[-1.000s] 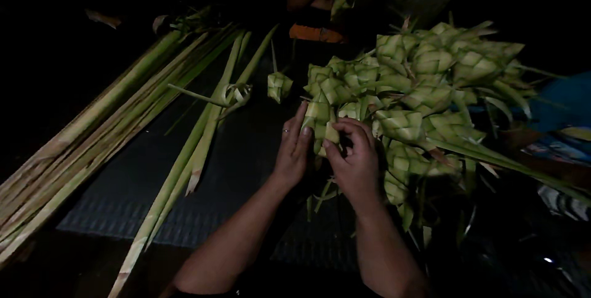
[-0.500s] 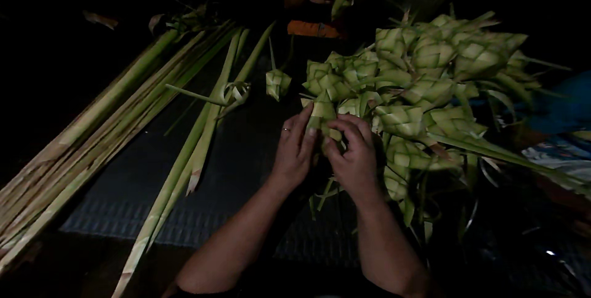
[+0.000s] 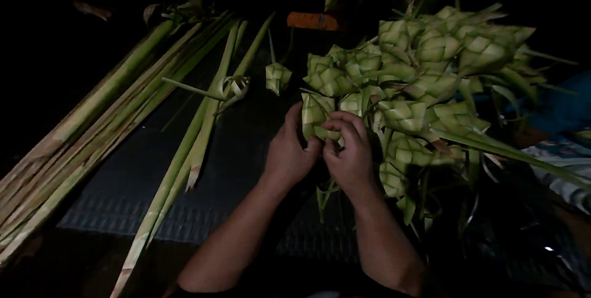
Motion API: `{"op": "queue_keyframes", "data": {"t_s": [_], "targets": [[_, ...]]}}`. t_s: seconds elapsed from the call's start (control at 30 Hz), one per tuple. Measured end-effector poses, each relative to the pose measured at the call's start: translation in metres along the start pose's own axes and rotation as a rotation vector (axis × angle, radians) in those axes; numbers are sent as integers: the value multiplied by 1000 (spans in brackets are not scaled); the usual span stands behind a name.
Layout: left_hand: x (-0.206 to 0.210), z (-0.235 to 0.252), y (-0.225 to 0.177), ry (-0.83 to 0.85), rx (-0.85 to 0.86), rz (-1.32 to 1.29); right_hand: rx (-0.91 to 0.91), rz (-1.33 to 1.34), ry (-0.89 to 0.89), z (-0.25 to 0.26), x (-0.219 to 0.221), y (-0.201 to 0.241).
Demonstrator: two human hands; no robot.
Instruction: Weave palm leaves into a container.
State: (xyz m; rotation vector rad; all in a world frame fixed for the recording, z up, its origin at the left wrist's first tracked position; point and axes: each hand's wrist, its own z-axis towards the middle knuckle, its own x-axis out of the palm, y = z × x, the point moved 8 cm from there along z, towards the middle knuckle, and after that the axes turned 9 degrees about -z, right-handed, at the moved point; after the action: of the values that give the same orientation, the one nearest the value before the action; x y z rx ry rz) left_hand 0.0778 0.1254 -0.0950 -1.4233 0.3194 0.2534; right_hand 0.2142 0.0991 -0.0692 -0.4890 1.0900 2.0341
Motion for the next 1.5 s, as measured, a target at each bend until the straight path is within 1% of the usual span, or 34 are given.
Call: {"op": "queue_keyframes", "data": {"t_s": [0.07, 0.17, 0.33, 0.47, 0.57, 0.67, 0.7, 0.77, 0.87, 0.97, 1.0, 1.03, 1.07, 1.13, 1.23, 1.37, 1.43, 1.5], "targets": [[1, 0, 1, -5, -16, -45, -27, 0, -20, 0, -2, 4], [1, 1, 2, -26, -5, -33, -45, -4, -17, -2, 1, 5], [-4, 4, 5, -17, -122, -13, -40, -17, 0, -2, 6, 3], [-3, 4, 7, -30, -69, -71, -24, -6, 17, 2, 5, -1], [2, 10, 12, -1, -26, -237, -13, 20, 34, 6, 1, -10], [8, 15, 23, 16, -49, -564, -14, 57, 38, 9, 1, -17], [9, 14, 22, 27, -70, -636, -19, 67, 41, 9, 1, -17], [9, 12, 19, 21, -116, -702, -38, 91, 35, 9, 1, -16], [6, 12, 19, -58, -149, -737, -12, 80, -20, 6, -1, -14], [0, 9, 19, -128, -95, -724, 48, -29, -169, 0, -11, -8], [-3, 8, 18, -157, -53, -721, 67, -52, -180, -2, -13, -5], [-5, 6, 16, -192, 0, -726, 102, -62, -142, -3, -13, -2], [-8, 5, 14, -235, 62, -731, 154, -46, -65, -4, -10, -1], [-10, 0, 7, -307, 193, -681, 275, 55, 75, -4, 0, -3], [-5, -5, 5, -357, 317, -611, 423, 281, 140, -7, 8, -11], [1, -3, 12, -328, 333, -625, 590, 815, 106, -10, 25, -20], [4, -3, 11, -317, 336, -670, 643, 939, 125, -10, 28, -19], [5, -3, 9, -312, 334, -722, 667, 954, 133, -11, 28, -19]]}}
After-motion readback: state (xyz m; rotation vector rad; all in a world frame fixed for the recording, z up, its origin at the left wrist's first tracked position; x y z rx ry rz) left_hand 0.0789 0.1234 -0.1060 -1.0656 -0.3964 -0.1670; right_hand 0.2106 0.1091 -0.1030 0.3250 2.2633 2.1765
